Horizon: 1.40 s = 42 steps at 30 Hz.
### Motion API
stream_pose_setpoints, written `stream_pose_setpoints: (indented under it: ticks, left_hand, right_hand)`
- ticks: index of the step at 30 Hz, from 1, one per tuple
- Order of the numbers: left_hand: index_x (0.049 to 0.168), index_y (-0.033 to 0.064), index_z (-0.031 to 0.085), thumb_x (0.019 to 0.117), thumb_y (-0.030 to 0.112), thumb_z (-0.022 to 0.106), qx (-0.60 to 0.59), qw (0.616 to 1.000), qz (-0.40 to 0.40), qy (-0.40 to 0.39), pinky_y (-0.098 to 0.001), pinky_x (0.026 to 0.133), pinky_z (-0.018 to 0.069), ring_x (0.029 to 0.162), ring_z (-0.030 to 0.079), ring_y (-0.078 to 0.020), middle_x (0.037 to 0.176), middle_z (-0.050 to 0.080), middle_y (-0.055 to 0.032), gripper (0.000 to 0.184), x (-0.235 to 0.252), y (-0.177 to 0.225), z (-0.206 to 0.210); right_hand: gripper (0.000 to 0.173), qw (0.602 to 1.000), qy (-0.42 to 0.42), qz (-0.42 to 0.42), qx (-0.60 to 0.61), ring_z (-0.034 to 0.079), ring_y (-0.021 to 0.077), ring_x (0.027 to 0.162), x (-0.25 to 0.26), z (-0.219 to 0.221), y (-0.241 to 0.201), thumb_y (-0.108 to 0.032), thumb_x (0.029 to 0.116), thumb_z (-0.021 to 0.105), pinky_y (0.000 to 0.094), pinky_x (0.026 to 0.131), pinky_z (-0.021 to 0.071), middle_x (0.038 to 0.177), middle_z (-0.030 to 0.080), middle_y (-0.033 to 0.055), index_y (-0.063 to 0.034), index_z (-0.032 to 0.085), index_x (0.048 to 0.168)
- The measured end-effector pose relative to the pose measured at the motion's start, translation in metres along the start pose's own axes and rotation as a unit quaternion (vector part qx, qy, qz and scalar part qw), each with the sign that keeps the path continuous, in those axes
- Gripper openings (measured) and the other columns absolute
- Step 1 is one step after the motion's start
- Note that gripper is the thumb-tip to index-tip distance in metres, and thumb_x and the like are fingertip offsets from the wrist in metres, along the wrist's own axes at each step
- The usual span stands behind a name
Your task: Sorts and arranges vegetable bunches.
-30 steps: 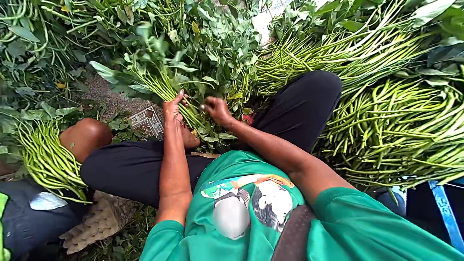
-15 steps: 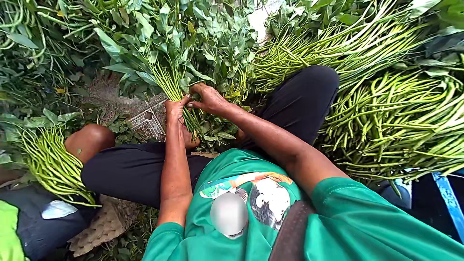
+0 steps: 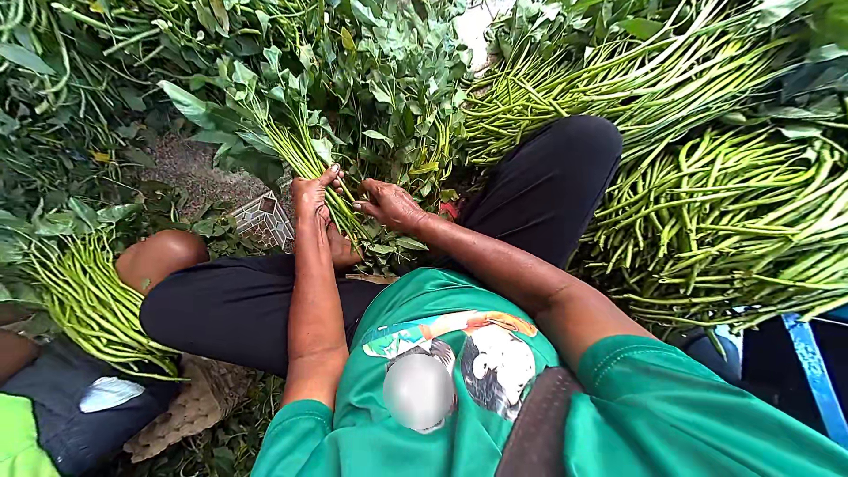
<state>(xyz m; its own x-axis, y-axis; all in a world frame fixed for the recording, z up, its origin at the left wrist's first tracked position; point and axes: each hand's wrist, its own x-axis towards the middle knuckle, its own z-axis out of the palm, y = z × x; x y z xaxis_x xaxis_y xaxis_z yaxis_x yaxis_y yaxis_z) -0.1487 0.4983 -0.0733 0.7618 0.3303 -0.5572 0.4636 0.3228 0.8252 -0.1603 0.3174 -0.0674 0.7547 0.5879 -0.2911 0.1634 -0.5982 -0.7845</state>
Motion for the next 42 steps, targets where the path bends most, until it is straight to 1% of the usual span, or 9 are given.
stream_pose_setpoints:
  ticks: [9, 13, 16, 19, 22, 28, 34, 38, 42]
  left_hand:
    - [0.111, -0.0012, 0.064, 0.0937, 0.000, 0.071, 0.022, 1.000, -0.005, -0.007, -0.0232, 0.053, 0.0563, 0.059, 0.066, -0.0103, 0.079, 0.071, -0.0063, 0.018, 0.003, 0.003, -0.011]
    - [0.116, 0.0003, 0.066, 0.0950, 0.002, 0.069, 0.077, 0.994, -0.033, -0.072, -0.0205, 0.052, 0.0544, 0.059, 0.064, -0.0079, 0.083, 0.072, -0.0041, 0.021, -0.004, 0.017, -0.025]
    - [0.114, 0.0010, 0.065, 0.0965, 0.002, 0.067, 0.084, 0.984, -0.043, -0.149, -0.0205, 0.053, 0.0548, 0.060, 0.064, -0.0072, 0.085, 0.072, -0.0044, 0.018, -0.009, 0.019, -0.024]
    - [0.110, 0.0014, 0.065, 0.0971, 0.001, 0.065, 0.082, 0.977, -0.048, -0.193, -0.0200, 0.053, 0.0550, 0.060, 0.064, -0.0065, 0.085, 0.073, -0.0051, 0.013, -0.015, 0.017, -0.014]
    - [0.113, 0.0050, 0.063, 0.0958, 0.003, 0.067, 0.120, 0.976, -0.036, -0.177, -0.0193, 0.053, 0.0540, 0.061, 0.064, -0.0059, 0.086, 0.073, -0.0026, 0.018, -0.012, 0.018, -0.019]
    - [0.114, 0.0040, 0.062, 0.0925, 0.001, 0.072, 0.133, 0.989, 0.062, 0.010, -0.0198, 0.053, 0.0539, 0.059, 0.062, -0.0056, 0.083, 0.070, -0.0006, 0.024, 0.005, 0.022, -0.040]
    - [0.132, 0.0173, 0.062, 0.1093, 0.023, 0.051, -0.129, 0.985, 0.066, -0.093, -0.0171, 0.068, 0.0562, 0.075, 0.065, -0.0033, 0.104, 0.070, 0.0042, 0.026, -0.021, 0.017, -0.018]
    - [0.127, 0.0164, 0.063, 0.1091, 0.027, 0.051, -0.124, 0.982, -0.012, -0.140, -0.0163, 0.065, 0.0542, 0.070, 0.061, -0.0031, 0.100, 0.066, 0.0034, 0.024, -0.039, 0.005, -0.007]
    - [0.129, 0.0115, 0.063, 0.1074, 0.023, 0.055, -0.072, 0.990, 0.022, -0.121, -0.0372, 0.092, 0.0595, 0.107, 0.071, -0.0173, 0.116, 0.073, -0.0049, 0.025, -0.025, -0.001, 0.000]
  right_hand:
    - [0.030, 0.965, -0.178, 0.108, -0.157, 0.062, 0.0429, 0.120, -0.007, 0.011, -0.008, -0.026, 0.0985, 0.062, 0.0698, 0.098, 0.0427, 0.125, 0.066, 0.0234, 0.0009, 0.072, 0.107]
    - [0.047, 0.977, -0.120, 0.117, -0.132, 0.059, 0.0514, 0.121, 0.001, -0.014, 0.015, -0.020, 0.0897, 0.077, 0.0771, 0.097, 0.0417, 0.145, 0.053, 0.0282, -0.0073, 0.065, 0.134]
    - [0.072, 0.999, 0.018, 0.034, 0.032, 0.060, 0.0376, 0.128, 0.025, -0.028, 0.026, -0.020, 0.0927, 0.077, 0.0556, 0.104, 0.0518, 0.156, 0.045, 0.0214, -0.0052, 0.043, 0.154]
    - [0.058, 0.967, 0.052, 0.016, 0.248, 0.073, 0.0286, 0.103, 0.033, -0.020, 0.020, -0.013, 0.0989, 0.069, 0.0442, 0.090, 0.0622, 0.129, 0.065, 0.0228, 0.0033, 0.044, 0.149]
    - [0.026, 0.986, 0.047, 0.049, 0.154, 0.071, 0.0287, 0.077, 0.021, -0.007, 0.019, -0.016, 0.1072, 0.053, 0.0486, 0.078, 0.0595, 0.088, 0.071, 0.0183, 0.0061, 0.065, 0.114]
    - [0.025, 0.930, -0.279, 0.188, -0.147, 0.068, 0.0432, 0.097, -0.002, -0.038, 0.029, -0.018, 0.0932, 0.074, 0.0666, 0.079, 0.0533, 0.107, 0.070, 0.0242, -0.0012, 0.072, 0.112]
    - [0.032, 0.962, 0.130, 0.240, 0.009, 0.061, 0.0439, 0.125, 0.038, -0.081, 0.078, -0.016, 0.1012, 0.060, 0.0661, 0.103, 0.0475, 0.130, 0.066, 0.0255, -0.0018, 0.067, 0.129]
    - [0.045, 0.925, 0.116, 0.354, 0.076, 0.059, 0.0421, 0.129, 0.045, -0.073, 0.106, -0.027, 0.1017, 0.063, 0.0611, 0.107, 0.0463, 0.136, 0.062, 0.0281, 0.0033, 0.062, 0.134]
    - [0.054, 0.898, 0.185, 0.348, 0.195, 0.062, 0.0417, 0.123, 0.052, -0.047, 0.123, -0.025, 0.0967, 0.073, 0.0574, 0.105, 0.0505, 0.135, 0.062, 0.0276, 0.0019, 0.056, 0.140]
